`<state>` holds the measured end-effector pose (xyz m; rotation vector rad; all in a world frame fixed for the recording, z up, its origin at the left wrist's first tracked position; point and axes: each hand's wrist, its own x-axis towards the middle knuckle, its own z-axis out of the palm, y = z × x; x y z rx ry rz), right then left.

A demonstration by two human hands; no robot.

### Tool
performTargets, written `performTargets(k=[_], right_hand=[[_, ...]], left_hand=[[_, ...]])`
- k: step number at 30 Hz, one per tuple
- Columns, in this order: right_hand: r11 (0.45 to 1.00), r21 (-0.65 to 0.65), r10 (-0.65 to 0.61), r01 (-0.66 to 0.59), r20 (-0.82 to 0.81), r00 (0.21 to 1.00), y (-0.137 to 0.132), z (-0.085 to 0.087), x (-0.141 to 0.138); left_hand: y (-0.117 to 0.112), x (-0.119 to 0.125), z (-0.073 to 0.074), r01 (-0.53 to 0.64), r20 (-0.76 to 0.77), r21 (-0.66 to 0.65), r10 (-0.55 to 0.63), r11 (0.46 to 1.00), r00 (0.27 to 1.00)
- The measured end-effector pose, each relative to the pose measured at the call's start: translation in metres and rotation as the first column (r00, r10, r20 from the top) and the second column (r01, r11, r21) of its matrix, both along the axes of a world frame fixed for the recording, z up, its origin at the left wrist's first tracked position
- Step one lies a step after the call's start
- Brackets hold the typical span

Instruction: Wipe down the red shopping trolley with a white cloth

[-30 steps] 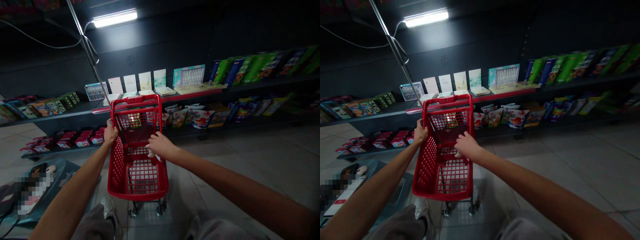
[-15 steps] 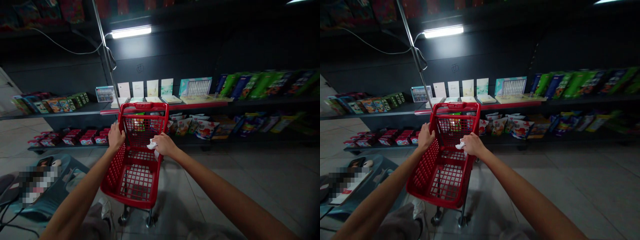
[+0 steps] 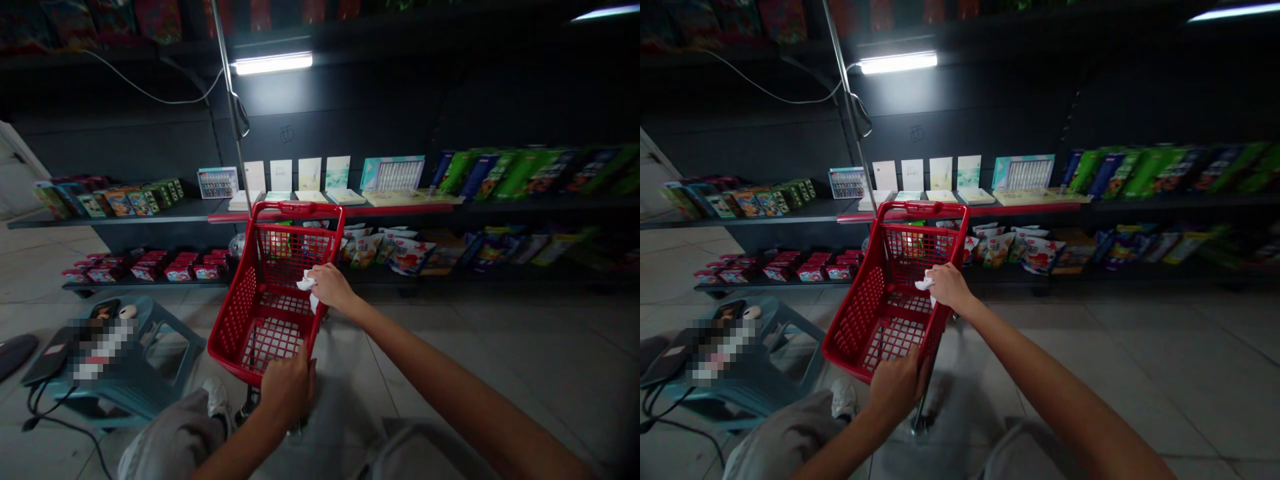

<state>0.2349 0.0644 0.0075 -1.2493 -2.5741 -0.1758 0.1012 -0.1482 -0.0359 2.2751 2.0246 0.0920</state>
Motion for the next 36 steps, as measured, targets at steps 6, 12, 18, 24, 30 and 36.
performTargets(k=[6, 12, 18, 24, 30, 36], right_hand=[[0.990, 0.008, 0.137, -0.139, 0.109, 0.985, 0.011, 0.016, 0.014], [0.985, 0.167, -0.008, -0.035, 0.251, 0.968, 0.060, 0.058, 0.038], [0.983, -0.047, -0.158, 0.177, 0.278, 0.947, 0.035, 0.054, 0.023], [0.905, -0.426, 0.173, -0.016, 0.331, 0.928, -0.033, 0.028, -0.041], [0.724, -0.663, 0.475, -0.191, 0.278, 0.835, -0.054, 0.022, -0.094], [0.778, -0.609, 0.430, -0.155, 0.337, 0.838, -0.012, 0.041, -0.052]], left_hand=[[0.001, -0.031, -0.011, 0.043, -0.046, 0.086, -0.039, 0.995, 0.998], [0.001, -0.058, -0.016, 0.063, -0.039, 0.123, -0.059, 0.990, 0.997], [0.012, -0.072, -0.008, -0.012, -0.070, 0.029, 0.014, 1.000, 0.997], [0.026, -0.072, 0.006, -0.046, -0.105, -0.041, 0.041, 0.998, 0.994], [0.043, -0.069, 0.010, -0.026, -0.155, -0.040, 0.019, 0.999, 0.988], [0.054, -0.074, 0.012, 0.032, -0.154, -0.024, -0.036, 0.999, 0.987]])
